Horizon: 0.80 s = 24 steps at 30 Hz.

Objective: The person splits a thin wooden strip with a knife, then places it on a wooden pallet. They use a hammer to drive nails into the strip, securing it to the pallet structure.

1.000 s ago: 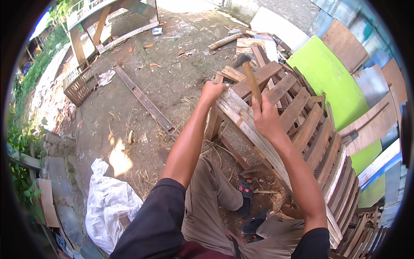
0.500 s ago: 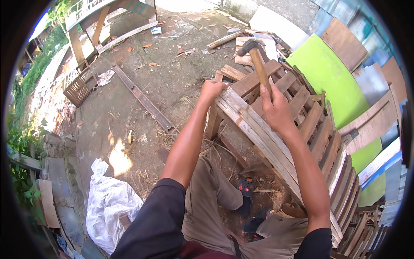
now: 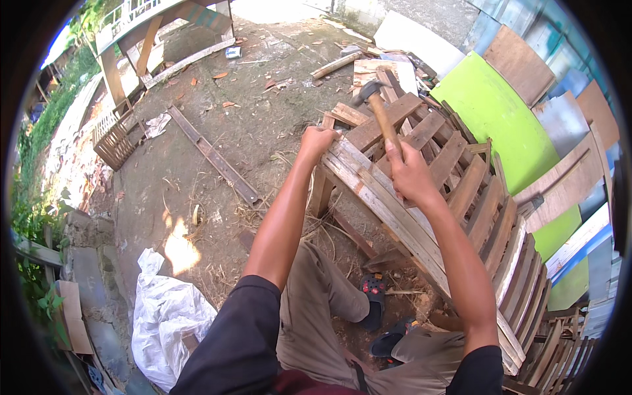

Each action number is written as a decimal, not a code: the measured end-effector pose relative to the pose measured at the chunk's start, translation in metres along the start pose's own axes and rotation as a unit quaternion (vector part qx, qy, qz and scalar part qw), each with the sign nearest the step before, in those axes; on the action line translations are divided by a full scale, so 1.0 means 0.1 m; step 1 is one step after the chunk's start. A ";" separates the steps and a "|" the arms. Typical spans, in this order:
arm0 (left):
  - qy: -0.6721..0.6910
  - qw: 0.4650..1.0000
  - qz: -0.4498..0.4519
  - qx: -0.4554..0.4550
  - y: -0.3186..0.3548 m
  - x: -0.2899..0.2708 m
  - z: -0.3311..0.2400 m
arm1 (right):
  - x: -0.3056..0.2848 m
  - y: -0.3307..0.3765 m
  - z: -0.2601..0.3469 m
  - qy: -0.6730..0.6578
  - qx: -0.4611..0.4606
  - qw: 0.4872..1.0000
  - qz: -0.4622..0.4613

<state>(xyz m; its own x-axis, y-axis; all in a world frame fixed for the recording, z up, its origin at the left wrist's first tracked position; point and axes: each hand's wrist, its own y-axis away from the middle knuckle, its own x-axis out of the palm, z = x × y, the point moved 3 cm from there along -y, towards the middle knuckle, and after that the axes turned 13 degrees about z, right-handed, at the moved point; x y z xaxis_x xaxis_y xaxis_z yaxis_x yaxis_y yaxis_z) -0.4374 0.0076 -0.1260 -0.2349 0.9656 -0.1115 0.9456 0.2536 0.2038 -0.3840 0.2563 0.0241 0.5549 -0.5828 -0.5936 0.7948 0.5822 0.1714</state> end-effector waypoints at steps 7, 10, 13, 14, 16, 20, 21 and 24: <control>0.006 1.000 0.001 -0.005 -0.01 0.05 0.01 | 0.03 -0.02 -0.18 -0.061 0.030 0.997 0.023; -0.010 1.000 0.007 -0.008 -0.05 0.01 0.03 | 0.03 -0.02 -0.13 -0.104 0.001 0.995 -0.013; 0.014 1.000 0.020 -0.009 -0.02 0.05 0.01 | 0.05 -0.02 -0.18 -0.066 0.026 0.997 0.024; 0.011 1.000 0.015 -0.011 -0.01 0.04 0.01 | 0.05 0.01 -0.10 -0.109 0.029 0.993 0.027; 0.005 1.000 0.006 -0.017 0.00 0.01 0.02 | 0.04 0.04 0.02 -0.195 0.033 0.980 0.033; -0.001 1.000 0.009 0.007 0.03 0.06 -0.04 | 0.07 0.00 -0.05 -0.386 0.100 0.917 0.003; 0.000 1.000 0.011 0.008 0.02 0.04 -0.02 | 0.13 -0.03 -0.10 -0.418 0.125 0.899 0.022; -0.001 1.000 0.008 0.016 0.03 0.03 -0.01 | 0.24 -0.04 -0.23 -0.428 0.155 0.886 0.094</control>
<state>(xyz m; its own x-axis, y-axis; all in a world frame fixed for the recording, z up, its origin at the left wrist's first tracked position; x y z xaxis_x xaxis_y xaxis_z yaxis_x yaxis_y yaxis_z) -0.4361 0.0117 -0.1244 -0.2186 0.9694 -0.1113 0.9560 0.2357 0.1748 -0.3790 0.2529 -0.0091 0.5623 -0.7855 0.2583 0.6242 0.6081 0.4905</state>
